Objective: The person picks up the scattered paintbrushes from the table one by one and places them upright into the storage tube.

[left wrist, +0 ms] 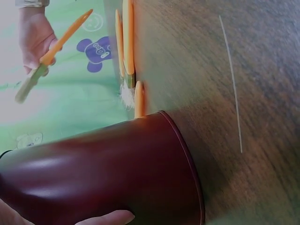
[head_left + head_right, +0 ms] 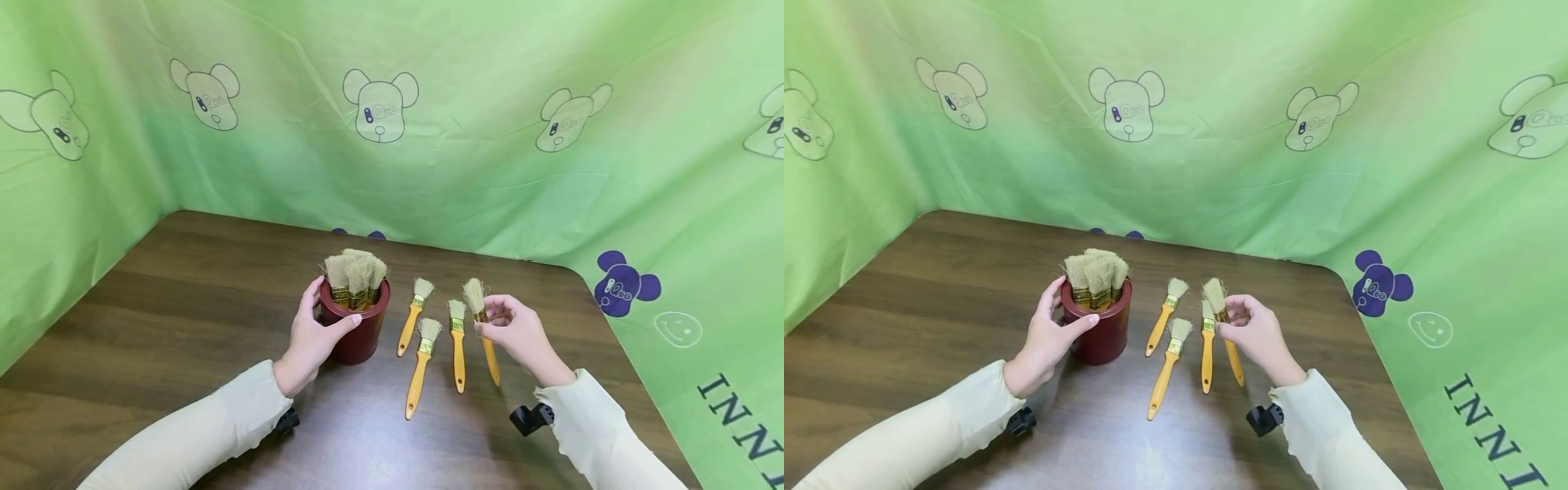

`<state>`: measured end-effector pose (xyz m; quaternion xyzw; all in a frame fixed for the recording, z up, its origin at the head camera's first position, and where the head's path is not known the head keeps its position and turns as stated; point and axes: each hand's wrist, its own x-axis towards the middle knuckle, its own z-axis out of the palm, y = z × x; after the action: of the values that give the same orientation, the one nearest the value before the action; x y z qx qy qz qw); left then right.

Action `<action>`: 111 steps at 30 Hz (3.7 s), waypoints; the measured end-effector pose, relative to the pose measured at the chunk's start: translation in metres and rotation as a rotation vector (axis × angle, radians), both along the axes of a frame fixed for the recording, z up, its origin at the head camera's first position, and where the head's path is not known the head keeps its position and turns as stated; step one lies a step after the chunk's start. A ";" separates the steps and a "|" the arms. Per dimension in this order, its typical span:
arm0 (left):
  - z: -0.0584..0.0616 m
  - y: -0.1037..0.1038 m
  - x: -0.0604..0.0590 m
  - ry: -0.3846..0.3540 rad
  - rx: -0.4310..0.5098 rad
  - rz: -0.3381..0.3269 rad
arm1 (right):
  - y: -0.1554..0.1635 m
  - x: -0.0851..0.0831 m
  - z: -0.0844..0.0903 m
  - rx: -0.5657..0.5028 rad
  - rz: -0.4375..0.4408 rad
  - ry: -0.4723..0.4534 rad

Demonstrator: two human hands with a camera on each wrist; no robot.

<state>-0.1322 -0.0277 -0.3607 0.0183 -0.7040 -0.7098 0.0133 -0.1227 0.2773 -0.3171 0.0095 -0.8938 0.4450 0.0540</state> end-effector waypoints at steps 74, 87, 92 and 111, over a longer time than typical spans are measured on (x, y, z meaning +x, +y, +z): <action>-0.002 0.001 -0.001 -0.010 0.009 0.005 | -0.165 -0.022 0.007 -0.677 -0.056 0.509; -0.002 0.001 0.000 -0.007 -0.009 0.008 | -0.161 -0.020 -0.008 -0.593 -0.037 0.437; -0.002 0.002 0.000 0.018 0.004 0.009 | -0.157 -0.020 -0.011 -0.598 -0.019 0.418; 0.000 0.004 0.002 0.038 0.021 0.016 | -0.126 -0.024 -0.008 -0.536 -0.067 0.474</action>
<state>-0.1302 -0.0241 -0.3609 0.0105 -0.6958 -0.7174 0.0323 -0.1469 0.1513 -0.3255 0.0686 -0.7077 0.6472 0.2750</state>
